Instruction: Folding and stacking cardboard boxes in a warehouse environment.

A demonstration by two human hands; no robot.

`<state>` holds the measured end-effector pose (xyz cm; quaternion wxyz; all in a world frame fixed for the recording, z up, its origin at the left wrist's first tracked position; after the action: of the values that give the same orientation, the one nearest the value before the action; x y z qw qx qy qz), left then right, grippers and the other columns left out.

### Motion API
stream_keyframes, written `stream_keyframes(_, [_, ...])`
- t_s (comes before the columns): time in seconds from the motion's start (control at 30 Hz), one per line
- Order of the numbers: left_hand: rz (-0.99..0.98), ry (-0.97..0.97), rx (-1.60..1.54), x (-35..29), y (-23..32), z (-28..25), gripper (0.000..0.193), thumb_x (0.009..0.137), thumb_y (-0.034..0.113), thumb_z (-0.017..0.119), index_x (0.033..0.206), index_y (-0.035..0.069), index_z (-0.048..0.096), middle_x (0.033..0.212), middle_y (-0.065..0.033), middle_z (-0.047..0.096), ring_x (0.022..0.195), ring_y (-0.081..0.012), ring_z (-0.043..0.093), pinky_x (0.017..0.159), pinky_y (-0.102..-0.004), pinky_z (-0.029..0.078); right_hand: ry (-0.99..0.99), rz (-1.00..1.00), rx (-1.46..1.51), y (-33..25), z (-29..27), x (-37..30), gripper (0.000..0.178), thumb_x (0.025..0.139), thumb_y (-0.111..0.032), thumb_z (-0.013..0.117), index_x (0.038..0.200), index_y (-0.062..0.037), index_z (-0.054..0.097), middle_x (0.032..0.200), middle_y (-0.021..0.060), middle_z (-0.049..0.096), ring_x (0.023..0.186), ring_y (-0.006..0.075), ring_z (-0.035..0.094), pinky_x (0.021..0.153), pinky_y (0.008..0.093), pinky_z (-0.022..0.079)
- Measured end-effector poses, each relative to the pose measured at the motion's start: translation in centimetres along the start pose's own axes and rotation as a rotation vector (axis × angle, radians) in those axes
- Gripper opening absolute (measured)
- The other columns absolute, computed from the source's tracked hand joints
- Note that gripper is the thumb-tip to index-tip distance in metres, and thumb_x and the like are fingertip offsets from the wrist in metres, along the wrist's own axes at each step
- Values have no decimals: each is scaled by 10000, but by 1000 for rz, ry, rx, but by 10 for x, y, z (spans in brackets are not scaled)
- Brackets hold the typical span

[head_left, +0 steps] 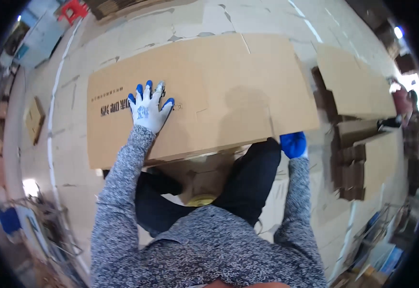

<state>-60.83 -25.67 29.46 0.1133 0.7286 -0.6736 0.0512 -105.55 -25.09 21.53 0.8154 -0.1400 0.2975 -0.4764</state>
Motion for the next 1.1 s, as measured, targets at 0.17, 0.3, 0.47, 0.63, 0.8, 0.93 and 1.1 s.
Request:
stream_keyframes(0.17, [-12, -25, -10, -2, -11, -1, 637, 902, 511, 550, 1446, 206, 424, 1503, -185, 358, 1408, -418, 262, 1136, -633, 99, 30, -224, -974, -19, 96, 67, 547, 922, -363, 572, 1372, -62, 493, 1329, 249, 504, 1148, 374, 556, 928, 416, 491])
stream_keyframes(0.3, [-21, 14, -40, -4, -11, -3, 643, 897, 524, 545, 1444, 207, 428, 1499, -182, 366, 1406, -420, 264, 1131, -644, 99, -12, -454, -1672, -17, 131, 53, 618, 870, -393, 648, 1390, -99, 491, 1387, 289, 432, 1230, 412, 488, 998, 431, 442])
stream_keyframes(0.47, [16, 14, -75, -7, 0, -4, 642, 896, 522, 551, 1442, 208, 432, 1504, -178, 363, 1405, -421, 269, 1132, -641, 102, 62, -658, -2260, 25, 167, 75, 697, 818, -424, 725, 1407, -137, 489, 1446, 330, 359, 1311, 450, 421, 1068, 447, 393])
stream_keyframes(0.63, [39, 68, -46, -4, 3, -1, 656, 894, 536, 548, 1448, 209, 422, 1504, -183, 361, 1403, -426, 270, 1133, -642, 89, 82, -520, -2268, 17, 174, 74, 683, 799, -384, 758, 1406, -218, 490, 1475, 294, 340, 1369, 488, 308, 1093, 490, 345])
stream_keyframes(0.8, [85, 124, -43, -6, -2, 8, 684, 889, 556, 536, 1456, 197, 405, 1501, -187, 362, 1411, -438, 248, 1123, -669, 64, -143, -597, -2597, 53, 217, 82, 779, 778, -445, 757, 1459, -364, 388, 1537, 254, 249, 1408, 497, 215, 1096, 620, 270])
stream_keyframes(0.93, [97, 163, -33, -4, -6, 2, 687, 883, 558, 542, 1449, 191, 413, 1501, -189, 363, 1414, -441, 241, 1116, -678, 68, -106, -435, -2668, 74, 223, 87, 876, 723, -519, 772, 1474, -396, 341, 1561, 223, 210, 1420, 484, 194, 1092, 681, 199])
stream_keyframes(1.1, [103, 76, -4, 4, 14, -10, 621, 913, 509, 519, 1446, 207, 417, 1490, -177, 380, 1400, -424, 276, 1129, -644, 116, -48, -278, -2584, 70, 233, 78, 936, 670, -591, 776, 1474, -396, 341, 1562, 211, 214, 1431, 476, 169, 1094, 694, 163])
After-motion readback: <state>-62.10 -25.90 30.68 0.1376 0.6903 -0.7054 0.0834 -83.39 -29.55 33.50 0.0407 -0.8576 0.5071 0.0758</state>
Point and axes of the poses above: each hand's wrist, its own x-axis towards the middle knuckle, its own z-axis out of the palm, y = z × x, the point moved 6 cm from there along x, towards the middle knuckle
